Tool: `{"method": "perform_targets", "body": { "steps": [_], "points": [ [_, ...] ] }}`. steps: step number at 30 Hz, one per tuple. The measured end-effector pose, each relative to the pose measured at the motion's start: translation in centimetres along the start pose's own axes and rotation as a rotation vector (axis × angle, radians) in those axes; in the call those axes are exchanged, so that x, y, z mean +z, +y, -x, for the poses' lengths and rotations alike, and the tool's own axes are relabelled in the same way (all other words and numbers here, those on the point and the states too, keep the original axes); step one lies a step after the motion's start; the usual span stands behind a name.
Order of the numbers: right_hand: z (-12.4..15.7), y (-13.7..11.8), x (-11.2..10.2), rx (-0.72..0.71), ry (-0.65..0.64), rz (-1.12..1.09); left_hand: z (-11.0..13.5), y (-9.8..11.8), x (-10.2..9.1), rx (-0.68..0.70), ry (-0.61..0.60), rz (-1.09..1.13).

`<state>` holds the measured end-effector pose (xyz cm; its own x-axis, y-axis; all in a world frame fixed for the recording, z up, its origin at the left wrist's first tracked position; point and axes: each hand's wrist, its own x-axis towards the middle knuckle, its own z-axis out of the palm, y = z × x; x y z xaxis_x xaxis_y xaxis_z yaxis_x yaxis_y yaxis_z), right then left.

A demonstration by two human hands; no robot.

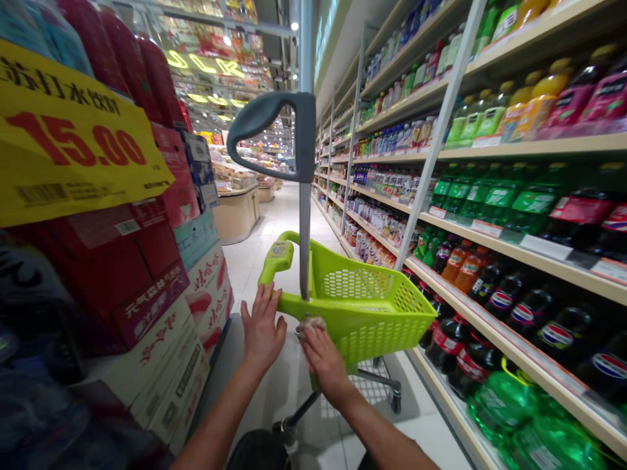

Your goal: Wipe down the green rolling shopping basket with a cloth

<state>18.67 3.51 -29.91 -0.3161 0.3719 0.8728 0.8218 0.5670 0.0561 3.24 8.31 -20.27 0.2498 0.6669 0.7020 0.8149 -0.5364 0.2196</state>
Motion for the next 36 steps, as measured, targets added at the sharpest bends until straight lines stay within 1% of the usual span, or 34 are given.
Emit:
{"method": "perform_targets", "body": {
  "steps": [2,3,4,6,8,9,11,13,14,15,16,17,19,20,21,22,23,25,27,29,32,33,34,36],
  "points": [
    [1.5,-0.3,0.0,-0.014,-0.026,-0.013,-0.1,-0.3,-0.3,-0.001,-0.020,-0.036],
    [1.3,-0.4,-0.2,0.003,-0.020,-0.018,-0.2,-0.4,-0.5,0.004,-0.029,-0.047],
    [0.3,-0.3,-0.7,0.030,-0.004,-0.023,-0.4,-0.5,-0.6,0.009,-0.031,-0.052],
    [-3.5,0.1,-1.8,0.071,0.066,-0.031,-1.1,-0.5,-0.8,0.012,-0.020,-0.052],
    [-8.5,0.9,-2.8,0.015,0.161,-0.049,-1.8,-0.5,-0.9,0.015,-0.012,-0.048],
    [-10.7,1.5,-3.2,-0.030,0.178,-0.030,-2.2,-0.5,-1.0,0.011,-0.013,-0.049],
    [-14.0,2.9,-3.7,-0.223,0.086,-0.001,-2.6,-0.6,-1.0,0.003,-0.031,-0.059],
    [-16.2,4.4,-4.2,-0.437,-0.086,0.007,-2.7,-0.8,-1.1,0.010,-0.052,-0.073],
    [-17.2,5.1,-4.6,-0.519,-0.162,0.011,-2.6,-0.9,-1.1,0.020,-0.058,-0.079],
    [-18.3,5.7,-5.1,-0.563,-0.205,0.024,-2.4,-1.0,-1.1,0.032,-0.060,-0.082],
    [-19.6,6.2,-5.7,-0.566,-0.214,0.043,-2.3,-1.1,-1.0,0.040,-0.057,-0.085],
    [-20.9,6.5,-6.4,-0.535,-0.195,0.066,-2.1,-1.1,-0.9,0.041,-0.049,-0.087],
    [-23.2,6.6,-7.4,-0.410,-0.108,0.099,-1.8,-1.0,-0.7,0.030,-0.019,-0.092],
    [-23.7,6.5,-7.6,-0.354,-0.066,0.106,-1.7,-1.0,-0.6,0.025,-0.002,-0.094],
    [-23.7,6.3,-7.6,-0.321,-0.047,0.109,-1.6,-0.9,-0.4,0.021,0.014,-0.096],
    [-23.0,6.1,-7.4,-0.321,-0.054,0.108,-1.6,-0.8,-0.3,0.021,0.025,-0.098],
    [-21.9,5.9,-7.0,-0.346,-0.082,0.105,-1.5,-0.8,-0.2,0.026,0.032,-0.100],
    [-19.2,5.6,-6.2,-0.443,-0.182,0.094,-1.4,-0.8,-0.1,0.039,0.036,-0.105],
    [-17.7,5.5,-5.8,-0.499,-0.247,0.096,-1.4,-0.8,0.0,0.045,0.032,-0.109],
    [-18.4,5.7,-6.0,-0.468,-0.221,0.120,-1.5,-0.7,0.0,0.038,0.025,-0.112],
    [-21.3,6.1,-6.8,-0.338,-0.088,0.135,-1.5,-0.5,0.0,0.020,0.009,-0.116],
    [-21.6,6.1,-6.9,-0.312,-0.061,0.131,-1.5,-0.5,0.0,0.016,0.002,-0.117],
    [-21.4,6.1,-6.9,-0.310,-0.056,0.124,-1.4,-0.4,-0.1,0.015,-0.003,-0.118],
    [-19.2,5.9,-6.3,-0.376,-0.113,0.103,-1.3,-0.4,-0.1,0.020,-0.016,-0.123]
  ]
}}
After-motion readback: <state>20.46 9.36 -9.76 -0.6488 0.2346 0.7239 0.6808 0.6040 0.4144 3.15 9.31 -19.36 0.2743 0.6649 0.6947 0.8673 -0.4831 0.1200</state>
